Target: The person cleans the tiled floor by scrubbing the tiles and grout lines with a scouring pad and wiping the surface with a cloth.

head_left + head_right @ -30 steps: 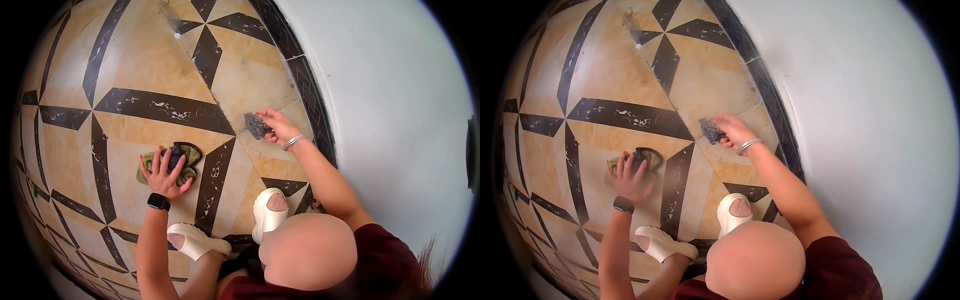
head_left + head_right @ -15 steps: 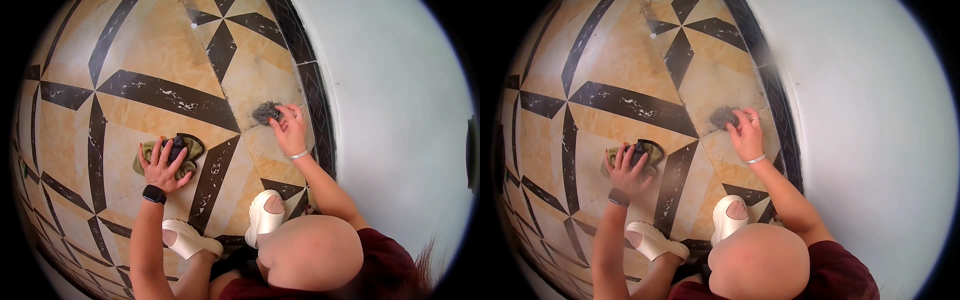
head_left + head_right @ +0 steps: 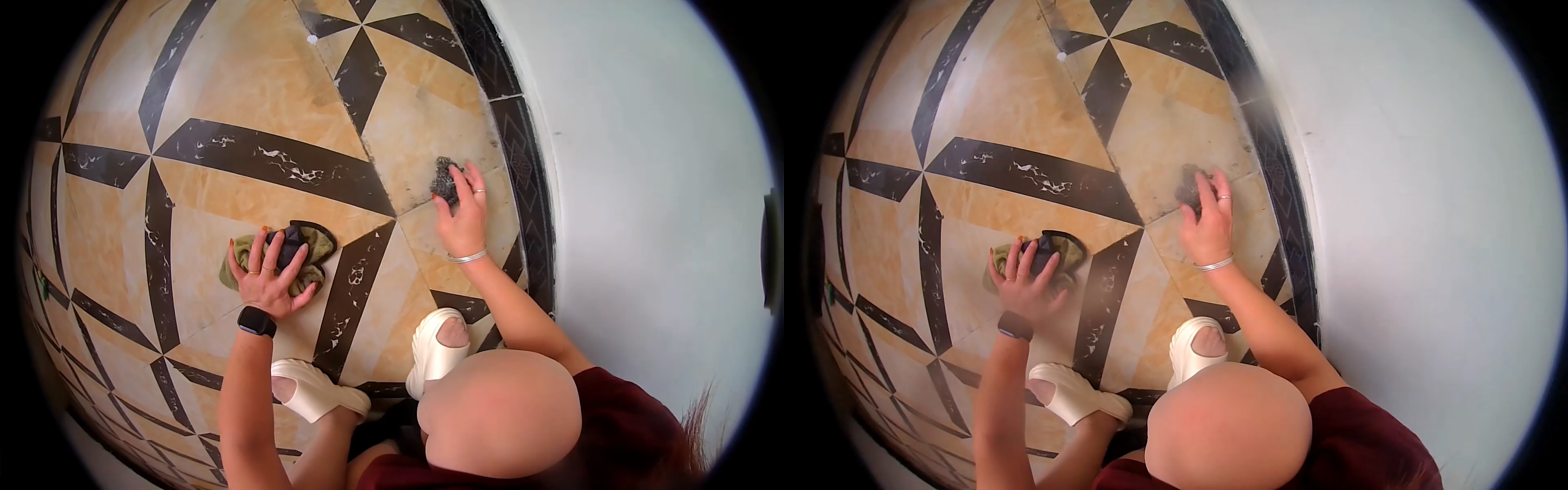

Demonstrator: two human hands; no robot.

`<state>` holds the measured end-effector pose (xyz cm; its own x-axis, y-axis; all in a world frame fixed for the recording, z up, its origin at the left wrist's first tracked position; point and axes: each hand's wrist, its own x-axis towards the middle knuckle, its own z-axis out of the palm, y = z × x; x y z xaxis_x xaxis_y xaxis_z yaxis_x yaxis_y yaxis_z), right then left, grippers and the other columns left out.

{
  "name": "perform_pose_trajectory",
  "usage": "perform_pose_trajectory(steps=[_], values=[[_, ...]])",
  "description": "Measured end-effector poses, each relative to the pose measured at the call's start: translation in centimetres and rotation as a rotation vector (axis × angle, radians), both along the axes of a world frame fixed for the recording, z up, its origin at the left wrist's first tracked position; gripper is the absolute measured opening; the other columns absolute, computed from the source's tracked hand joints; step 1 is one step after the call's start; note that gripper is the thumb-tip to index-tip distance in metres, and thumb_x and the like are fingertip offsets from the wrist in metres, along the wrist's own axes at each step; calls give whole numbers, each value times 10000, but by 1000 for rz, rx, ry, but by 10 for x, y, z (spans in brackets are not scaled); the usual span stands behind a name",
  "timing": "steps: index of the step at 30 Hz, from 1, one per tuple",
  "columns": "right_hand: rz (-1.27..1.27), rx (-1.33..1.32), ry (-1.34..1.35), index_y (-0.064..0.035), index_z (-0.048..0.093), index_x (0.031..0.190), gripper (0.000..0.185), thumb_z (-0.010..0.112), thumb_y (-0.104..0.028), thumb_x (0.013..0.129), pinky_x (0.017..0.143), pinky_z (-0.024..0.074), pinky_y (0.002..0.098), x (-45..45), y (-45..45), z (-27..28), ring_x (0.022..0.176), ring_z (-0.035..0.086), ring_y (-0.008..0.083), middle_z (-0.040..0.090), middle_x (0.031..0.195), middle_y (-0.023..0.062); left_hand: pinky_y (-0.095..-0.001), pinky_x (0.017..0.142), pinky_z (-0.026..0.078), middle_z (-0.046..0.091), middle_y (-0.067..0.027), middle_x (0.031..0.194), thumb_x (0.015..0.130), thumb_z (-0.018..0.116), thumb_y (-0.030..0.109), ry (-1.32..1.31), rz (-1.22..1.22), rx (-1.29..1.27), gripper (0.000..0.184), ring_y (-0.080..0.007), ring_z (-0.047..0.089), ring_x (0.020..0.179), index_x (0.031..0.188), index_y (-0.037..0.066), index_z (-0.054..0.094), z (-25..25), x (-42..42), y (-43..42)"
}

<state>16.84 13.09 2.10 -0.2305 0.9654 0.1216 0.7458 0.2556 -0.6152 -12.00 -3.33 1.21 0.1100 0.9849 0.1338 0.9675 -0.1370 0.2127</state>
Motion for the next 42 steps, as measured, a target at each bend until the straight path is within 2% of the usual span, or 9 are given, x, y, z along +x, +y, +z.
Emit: perform_pose_trajectory(steps=[4, 7, 14, 22, 26, 30, 34, 38, 42], values=[[87, 6, 24, -2, 576, 1167, 437, 687, -87, 754, 885, 424, 400, 8, 2, -2, 1016, 498, 341, 452, 1268, 177, -641, 1047, 145, 448, -53, 1356, 672, 641, 542, -1, 9, -21, 520, -292, 376, 1297, 1146, 330, 635, -3, -1, -3], [76, 177, -438, 2, 578, 1151, 413, 682, -113, 768, 877, 426, 413, 5, 4, 16, 1033, 490, 359, 481, 1218, 184, -637, 1049, 140, 450, -56, 1355, 675, 639, 544, -2, 7, -23, 520, -294, 383, 1292, 1148, 328, 635, -3, 0, -1], [-41, -85, -53, -9, 587, 1059, 293, 645, -95, 786, 839, 445, 408, 25, 40, 2, 953, 548, 376, 567, 1063, 185, -630, 1049, 134, 454, -57, 1353, 672, 641, 541, 1, 5, -15, 526, -300, 391, 1287, 1149, 318, 638, -7, -1, -4], [617, 162, -86, -11, 594, 945, 166, 565, -80, 797, 760, 476, 404, -23, 18, -13, 864, 575, 333, 600, 885, 154, -637, 1043, 140, 468, -59, 1344, 672, 639, 534, -12, 9, -36, 524, -312, 394, 1281, 1145, 309, 642, -9, -1, -4], [341, -20, -440, -28, 568, 853, 93, 559, -72, 772, 694, 481, 380, -20, 48, -3, 801, 576, 323, 579, 822, 137, -645, 1040, 146, 471, -56, 1341, 672, 634, 534, -16, 18, -44, 521, -311, 398, 1274, 1141, 307, 645, -6, 1, -4], [687, -24, -208, -14, 571, 915, 158, 546, -55, 765, 767, 475, 407, -21, 14, -4, 888, 581, 314, 593, 877, 172, -639, 1012, 199, 432, -69, 1349, 646, 686, 442, 16, -18, -38, 551, -322, 374, 1293, 1166, 288, 597, -4, 0, -2], [341, -175, -272, -32, 557, 1032, 256, 599, -68, 782, 784, 475, 390, -20, 35, 12, 882, 579, 310, 604, 890, 137, -639, 1005, 199, 453, -70, 1330, 654, 670, 438, 4, 1, -59, 525, -322, 386, 1284, 1154, 298, 597, 2, 1, 0], [733, 216, -204, -34, 573, 948, 218, 622, -52, 736, 683, 488, 349, -59, 47, -2, 820, 570, 279, 585, 841, 119, -636, 1009, 196, 454, -72, 1323, 665, 648, 444, 2, 1, -30, 518, -325, 393, 1275, 1155, 280, 600, -1, 1, 0], [634, 293, -219, -57, 565, 838, 243, 643, -13, 612, 654, 495, 353, -100, 70, -4, 780, 550, 245, 542, 813, 77, -649, 999, 196, 445, -76, 1328, 658, 646, 450, -6, -18, -84, 522, -329, 402, 1263, 1152, 289, 595, 4, -1, 2]])
